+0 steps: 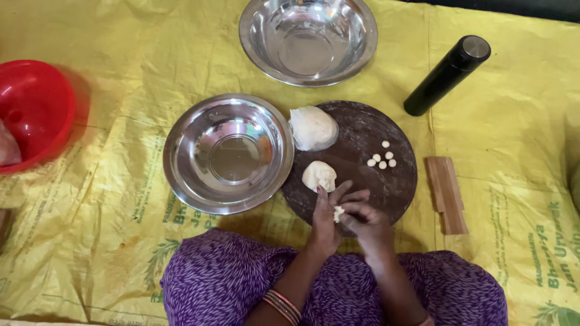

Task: The person sits on a yellow tarp and repeatedly pinches off small pieces of dough from a larger lump, rolling them into small balls between their palms. The finished dough balls are placed on a wooden board next to the main dough mass.

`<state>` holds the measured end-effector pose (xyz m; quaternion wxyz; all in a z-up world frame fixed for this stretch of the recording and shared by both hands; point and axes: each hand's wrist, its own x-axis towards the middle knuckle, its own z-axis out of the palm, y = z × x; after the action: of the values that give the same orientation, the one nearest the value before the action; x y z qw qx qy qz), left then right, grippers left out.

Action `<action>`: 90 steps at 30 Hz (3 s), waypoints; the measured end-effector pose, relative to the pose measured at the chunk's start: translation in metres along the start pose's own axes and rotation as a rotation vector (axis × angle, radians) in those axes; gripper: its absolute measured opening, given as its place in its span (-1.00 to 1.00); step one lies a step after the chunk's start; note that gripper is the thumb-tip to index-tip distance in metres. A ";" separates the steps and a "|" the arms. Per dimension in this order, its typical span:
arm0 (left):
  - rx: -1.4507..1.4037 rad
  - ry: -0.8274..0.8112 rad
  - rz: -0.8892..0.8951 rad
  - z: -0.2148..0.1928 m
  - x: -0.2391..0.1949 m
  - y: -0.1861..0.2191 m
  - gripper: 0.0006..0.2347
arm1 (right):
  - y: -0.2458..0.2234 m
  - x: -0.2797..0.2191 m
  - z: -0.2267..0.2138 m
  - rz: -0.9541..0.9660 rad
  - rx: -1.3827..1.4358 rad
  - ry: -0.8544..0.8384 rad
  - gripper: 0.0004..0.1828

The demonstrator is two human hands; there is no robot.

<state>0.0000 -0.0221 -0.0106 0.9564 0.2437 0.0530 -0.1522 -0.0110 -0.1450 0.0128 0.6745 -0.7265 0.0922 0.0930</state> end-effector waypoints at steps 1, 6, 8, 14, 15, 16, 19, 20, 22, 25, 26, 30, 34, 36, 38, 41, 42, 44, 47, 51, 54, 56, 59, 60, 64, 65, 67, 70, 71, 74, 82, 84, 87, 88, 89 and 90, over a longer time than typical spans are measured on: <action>-0.047 -0.020 0.002 -0.001 -0.005 0.003 -0.25 | -0.001 -0.007 0.007 -0.063 -0.145 0.010 -0.77; -0.075 -0.020 0.035 -0.006 -0.008 0.014 -0.37 | -0.031 -0.017 0.029 -0.680 -0.699 0.042 -0.80; -0.135 0.021 0.043 -0.011 -0.005 0.012 -0.45 | -0.039 -0.028 0.032 -0.714 -0.825 0.032 -0.75; -0.058 0.064 0.079 -0.013 -0.006 0.013 -0.53 | -0.044 -0.058 0.033 -0.789 -1.088 0.001 -0.68; -0.057 0.050 0.062 -0.009 -0.007 0.015 -0.53 | -0.045 -0.057 0.032 -0.800 -1.136 -0.020 -0.65; -0.075 0.006 0.052 -0.005 -0.010 0.017 -0.49 | -0.049 -0.053 0.029 -0.787 -1.032 -0.029 -0.71; -0.087 -0.095 0.007 0.009 -0.020 0.021 -0.37 | -0.067 -0.025 0.020 -0.697 -0.679 -0.008 -0.72; -0.063 -0.108 -0.020 0.013 -0.023 0.021 -0.33 | -0.074 -0.015 0.017 -0.633 -0.536 0.031 -0.73; -0.077 -0.122 -0.088 0.014 -0.028 0.019 -0.26 | -0.080 -0.005 0.023 -0.641 -0.442 0.085 -0.77; -0.232 -0.244 -0.114 0.001 -0.036 0.010 -0.21 | -0.070 -0.010 0.057 -0.831 -0.513 0.057 -0.78; -0.310 -0.367 -0.059 -0.004 -0.035 0.006 -0.23 | -0.063 -0.017 0.069 -0.875 -0.488 -0.005 -0.69; -0.531 -0.499 0.048 -0.025 -0.034 -0.016 -0.35 | -0.040 -0.032 0.078 -0.720 -0.296 -0.039 -0.27; -0.187 -0.010 0.247 -0.024 -0.037 -0.021 -0.47 | -0.042 -0.038 0.070 -0.646 -0.021 -0.292 -0.14; -0.030 0.173 0.296 -0.016 -0.036 -0.014 -0.53 | -0.049 -0.039 0.072 -0.381 0.363 -0.443 -0.05; 0.048 0.218 0.317 -0.007 -0.036 -0.006 -0.59 | -0.055 -0.039 0.073 -0.337 0.667 -0.442 -0.04; 0.072 0.199 0.310 0.005 -0.037 0.005 -0.67 | -0.057 -0.035 0.076 -0.243 0.981 -0.294 -0.10; 0.048 0.178 0.305 0.009 -0.039 0.008 -0.70 | -0.057 -0.033 0.077 -0.205 1.057 -0.222 -0.14; -0.259 0.141 0.162 0.018 -0.043 0.015 -0.72 | -0.055 -0.026 0.079 -0.179 1.166 -0.224 -0.19; -0.394 0.165 0.009 0.028 -0.046 0.026 -0.63 | -0.049 -0.011 0.084 -0.218 1.150 -0.162 -0.25; -0.331 0.162 -0.032 0.025 -0.045 0.021 -0.48 | -0.026 0.011 0.075 -0.451 0.802 -0.084 -0.28; -0.092 0.185 0.088 0.009 -0.035 0.013 -0.41 | -0.011 0.023 0.071 -0.684 -0.435 0.225 -0.47; -0.179 0.010 0.115 -0.006 -0.030 0.006 -0.41 | -0.002 0.015 0.078 -0.768 -0.436 0.000 -0.33; -0.200 -0.057 0.233 -0.024 -0.030 -0.009 -0.43 | -0.004 -0.008 0.079 -0.984 -0.361 -0.239 -0.14; -0.185 -0.056 0.283 -0.028 -0.031 -0.011 -0.43 | -0.008 -0.017 0.078 -1.071 -0.320 -0.300 -0.10; -0.276 0.052 0.195 -0.026 -0.036 -0.013 -0.45 | -0.036 -0.044 0.071 -0.495 0.179 -0.519 0.17; -0.312 0.081 0.175 -0.022 -0.037 -0.011 -0.45 | -0.044 -0.046 0.071 -0.474 0.277 -0.498 0.19; -0.277 0.131 0.163 -0.010 -0.041 -0.009 -0.46 | -0.054 -0.049 0.072 -0.407 0.500 -0.433 0.20; -0.056 0.189 0.156 0.003 -0.037 0.000 -0.50 | -0.063 -0.048 0.073 -0.284 0.799 -0.313 0.14; -0.129 0.192 0.142 0.006 -0.036 0.002 -0.53 | -0.063 -0.047 0.072 -0.253 0.856 -0.287 0.12; -0.218 0.199 0.129 0.008 -0.037 0.004 -0.54 | -0.056 -0.045 0.074 -0.250 0.934 -0.234 0.06; -0.024 0.088 -0.026 0.016 -0.042 -0.001 -0.43 | -0.012 -0.026 0.073 -0.667 0.298 -0.049 -0.05; 0.064 0.036 -0.109 0.023 -0.046 -0.001 -0.39 | -0.006 -0.010 0.063 -0.857 -0.016 0.068 -0.06; 0.094 0.074 -0.147 0.026 -0.047 0.001 -0.38 | -0.001 -0.004 0.044 -0.880 -0.334 0.103 -0.16; 0.107 0.080 -0.143 0.025 -0.047 -0.001 -0.38 | 0.001 -0.004 0.041 -0.916 -0.355 0.092 -0.16; 0.121 0.087 -0.139 0.021 -0.045 -0.004 -0.38 | 0.002 -0.003 0.041 -0.952 -0.376 0.081 -0.15; 0.133 0.095 -0.137 0.016 -0.043 -0.007 -0.39 | 0.003 -0.005 0.042 -0.985 -0.397 0.070 -0.15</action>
<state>-0.0426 -0.0244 0.0076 0.9217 0.3096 0.1048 -0.2088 -0.0171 -0.1037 0.0083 0.4844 -0.8001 -0.2567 -0.2436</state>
